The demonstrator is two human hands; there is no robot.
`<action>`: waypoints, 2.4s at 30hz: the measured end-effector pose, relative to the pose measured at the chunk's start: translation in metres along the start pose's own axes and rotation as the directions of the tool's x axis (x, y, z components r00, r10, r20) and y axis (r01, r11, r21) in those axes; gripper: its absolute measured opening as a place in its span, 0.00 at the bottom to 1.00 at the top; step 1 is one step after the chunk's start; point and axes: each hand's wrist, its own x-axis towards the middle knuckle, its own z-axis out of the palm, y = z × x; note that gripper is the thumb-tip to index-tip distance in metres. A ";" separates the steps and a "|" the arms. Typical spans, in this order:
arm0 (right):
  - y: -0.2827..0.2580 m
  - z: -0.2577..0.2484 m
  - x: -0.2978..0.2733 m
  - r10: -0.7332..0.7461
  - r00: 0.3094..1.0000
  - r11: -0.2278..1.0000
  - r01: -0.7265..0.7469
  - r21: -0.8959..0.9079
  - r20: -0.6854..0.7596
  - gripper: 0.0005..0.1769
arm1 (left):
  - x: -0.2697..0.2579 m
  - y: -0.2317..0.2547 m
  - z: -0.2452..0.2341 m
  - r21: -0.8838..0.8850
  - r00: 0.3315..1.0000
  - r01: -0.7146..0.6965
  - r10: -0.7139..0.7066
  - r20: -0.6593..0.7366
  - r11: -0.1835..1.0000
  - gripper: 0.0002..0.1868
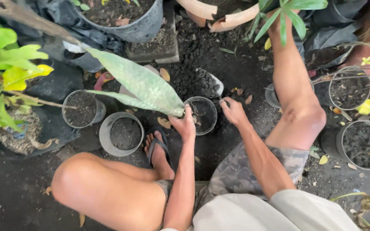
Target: Loosening and aerating soil in a plant pot using hands and a small trowel
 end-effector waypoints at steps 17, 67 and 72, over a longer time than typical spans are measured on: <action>0.069 0.035 -0.008 0.248 0.919 0.968 -0.221 0.122 -0.305 0.22 | 0.000 -0.021 -0.003 -0.018 0.999 0.040 -0.039 0.013 0.999 0.18; 0.016 -0.004 -0.063 0.546 0.705 0.612 -0.704 0.359 0.452 0.24 | -0.007 0.041 0.017 -0.096 0.986 -0.156 0.161 0.038 0.983 0.05; 0.020 -0.029 -0.022 0.476 0.815 0.756 -0.571 0.321 0.330 0.23 | -0.008 0.037 0.014 -0.096 0.987 -0.145 0.150 0.054 0.985 0.05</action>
